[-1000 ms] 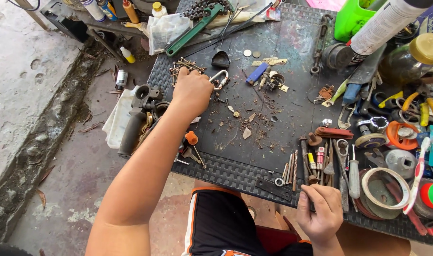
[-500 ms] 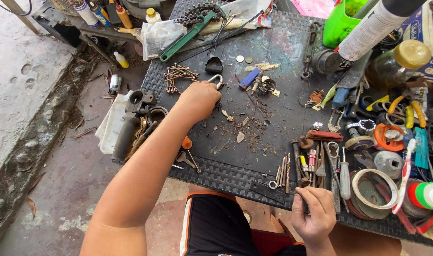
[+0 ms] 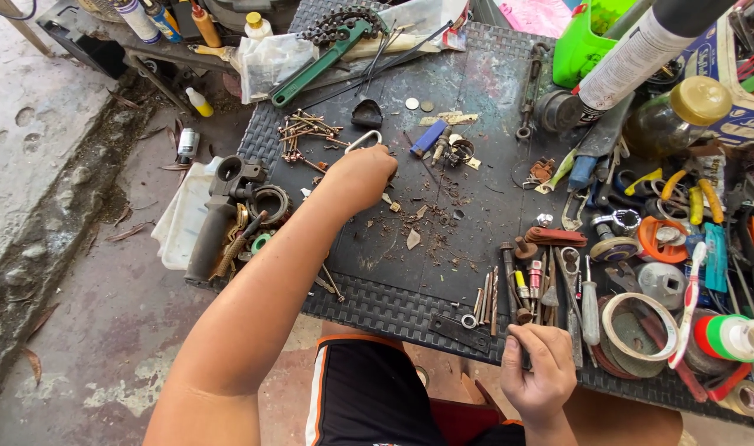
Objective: Sorting through a cluttered workbench of small hardware including screws, keys, and metal components.
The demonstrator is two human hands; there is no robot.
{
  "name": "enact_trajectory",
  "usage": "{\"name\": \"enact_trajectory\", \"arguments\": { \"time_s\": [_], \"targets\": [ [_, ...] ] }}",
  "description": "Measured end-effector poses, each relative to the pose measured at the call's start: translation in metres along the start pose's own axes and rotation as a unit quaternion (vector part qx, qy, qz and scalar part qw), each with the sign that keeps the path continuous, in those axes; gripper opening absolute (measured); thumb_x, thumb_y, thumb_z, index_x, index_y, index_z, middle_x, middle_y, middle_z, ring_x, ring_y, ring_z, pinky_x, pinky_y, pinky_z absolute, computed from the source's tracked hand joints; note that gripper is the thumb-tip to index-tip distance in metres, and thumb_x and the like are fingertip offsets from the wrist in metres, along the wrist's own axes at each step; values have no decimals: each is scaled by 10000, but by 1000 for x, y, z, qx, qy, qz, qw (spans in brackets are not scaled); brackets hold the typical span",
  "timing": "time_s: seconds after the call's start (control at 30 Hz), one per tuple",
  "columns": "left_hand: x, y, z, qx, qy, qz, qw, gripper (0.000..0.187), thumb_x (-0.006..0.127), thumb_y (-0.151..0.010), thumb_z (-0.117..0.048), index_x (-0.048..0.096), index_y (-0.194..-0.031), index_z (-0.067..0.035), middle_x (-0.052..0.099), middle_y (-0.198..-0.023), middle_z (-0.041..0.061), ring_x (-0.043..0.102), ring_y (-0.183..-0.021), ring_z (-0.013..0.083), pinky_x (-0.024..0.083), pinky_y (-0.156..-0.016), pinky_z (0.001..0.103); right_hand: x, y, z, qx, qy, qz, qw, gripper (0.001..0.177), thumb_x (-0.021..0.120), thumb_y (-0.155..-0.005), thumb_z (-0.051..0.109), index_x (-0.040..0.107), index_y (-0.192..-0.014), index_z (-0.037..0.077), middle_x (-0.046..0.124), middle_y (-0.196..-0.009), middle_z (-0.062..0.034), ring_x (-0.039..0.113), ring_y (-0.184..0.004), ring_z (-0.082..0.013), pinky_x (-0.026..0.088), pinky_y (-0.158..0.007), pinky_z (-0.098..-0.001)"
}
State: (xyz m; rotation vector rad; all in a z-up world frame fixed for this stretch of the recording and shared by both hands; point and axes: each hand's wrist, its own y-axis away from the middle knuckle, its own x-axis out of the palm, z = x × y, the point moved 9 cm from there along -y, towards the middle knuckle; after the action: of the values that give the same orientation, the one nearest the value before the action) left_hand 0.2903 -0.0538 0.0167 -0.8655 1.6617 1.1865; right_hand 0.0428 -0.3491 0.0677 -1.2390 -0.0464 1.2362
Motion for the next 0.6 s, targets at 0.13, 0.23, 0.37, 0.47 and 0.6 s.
{"name": "enact_trajectory", "arguments": {
  "time_s": [0.13,0.23,0.37,0.47,0.6],
  "targets": [
    [-1,3,-1,-20,24,19,999,329,487,-909,103,679,-1106,-77,600,-1137,137,675,-858,314,577,-704,439,-2,-5,2,-1,-2,8,1000,89,646,-948,5,711,-1000,-27,677,-957,-152,638,-854,-274,531,-804,-363],
    [7,-3,5,-31,36,15,999,289,448,-923,66,662,-1062,-70,656,-1086,130,682,-867,312,578,-711,441,-6,-11,4,11,-23,11,1000,103,643,-945,9,707,-1005,-46,681,-967,-172,636,-870,-285,542,-810,-357],
    [-1,3,-1,-9,44,-5,999,154,535,-919,-20,661,-1004,-47,656,-1047,148,674,-830,339,573,-685,457,-18,-28,6,32,-28,4,999,87,643,-941,-32,699,-996,-69,678,-971,-191,648,-873,-288,558,-805,-349],
    [-20,26,-15,4,53,0,999,181,516,-922,-32,663,-1025,-54,651,-1074,133,663,-884,347,561,-679,481,-20,-47,11,15,-15,21,1000,92,646,-952,-19,705,-1011,-59,678,-986,-188,648,-881,-291,553,-829,-368],
    [-39,61,-54,87,132,-21,987,152,587,-930,-123,690,-1029,-71,671,-1071,113,660,-908,313,553,-751,473,3,-67,24,-43,2,119,992,120,701,-921,38,728,-1024,-19,699,-975,-148,652,-889,-272,516,-846,-391]
  ]
}}
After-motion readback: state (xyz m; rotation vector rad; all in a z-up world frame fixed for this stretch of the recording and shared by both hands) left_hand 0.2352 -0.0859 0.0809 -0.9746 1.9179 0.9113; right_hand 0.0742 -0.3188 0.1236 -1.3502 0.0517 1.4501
